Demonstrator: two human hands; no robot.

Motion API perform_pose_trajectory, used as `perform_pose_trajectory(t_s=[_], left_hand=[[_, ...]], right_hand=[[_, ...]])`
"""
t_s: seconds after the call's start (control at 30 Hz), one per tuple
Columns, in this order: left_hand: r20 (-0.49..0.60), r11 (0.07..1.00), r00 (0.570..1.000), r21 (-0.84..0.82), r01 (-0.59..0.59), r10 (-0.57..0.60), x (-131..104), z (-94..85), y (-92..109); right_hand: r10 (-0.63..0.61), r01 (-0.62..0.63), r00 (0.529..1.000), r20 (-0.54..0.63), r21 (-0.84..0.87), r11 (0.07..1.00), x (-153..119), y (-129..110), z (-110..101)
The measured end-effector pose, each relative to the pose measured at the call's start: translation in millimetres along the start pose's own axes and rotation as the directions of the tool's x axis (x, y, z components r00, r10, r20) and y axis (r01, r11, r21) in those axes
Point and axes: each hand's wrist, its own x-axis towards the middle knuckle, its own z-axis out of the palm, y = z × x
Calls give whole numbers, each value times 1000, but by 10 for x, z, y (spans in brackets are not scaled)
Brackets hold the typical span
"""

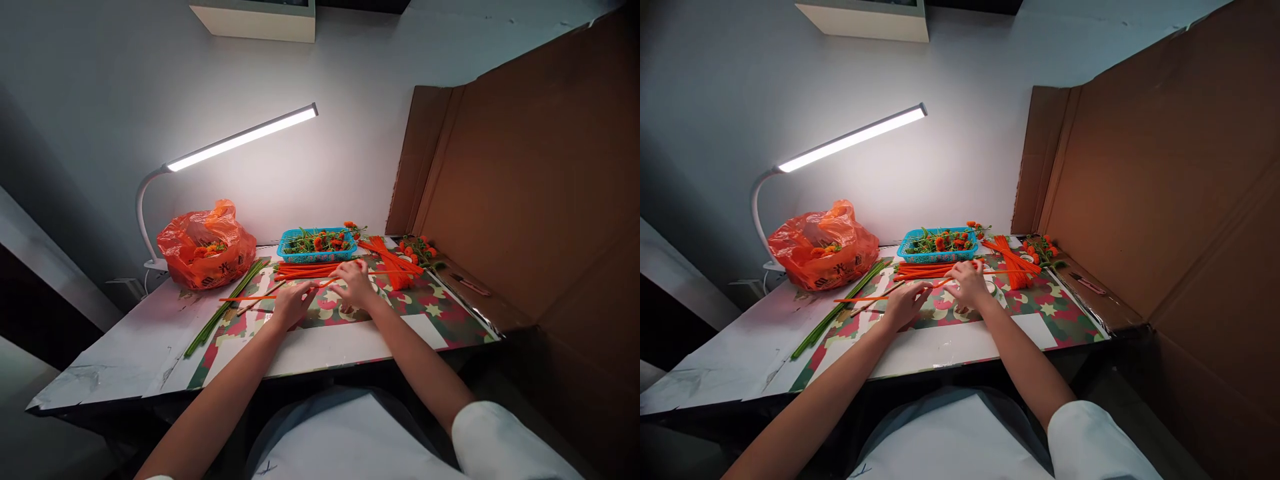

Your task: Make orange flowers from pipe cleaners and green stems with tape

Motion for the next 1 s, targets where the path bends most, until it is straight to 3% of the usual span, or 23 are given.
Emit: perform_pose_trajectory(t_s=[0.13, 0.57, 0.67, 0.83, 1.0], left_hand=[[-20, 1000, 1000, 12, 4, -4, -3, 26, -10], [103, 966, 967, 93, -242, 233, 54, 37, -26], [105, 969, 970, 84, -230, 221, 50, 46, -25], [55, 993, 992, 38, -115, 113, 33, 36, -17], [110, 997, 991, 16, -72, 70, 31, 40, -17]], right_hand=[[-140, 132, 984, 109, 80, 988, -5, -146, 128], [-135, 103, 973, 188, 171, 980, -41, -153, 222], [-129, 96, 974, 187, 177, 979, -36, -180, 205], [-98, 65, 984, 149, 207, 976, -31, -207, 191], [-112, 82, 980, 163, 183, 980, -41, -190, 218]])
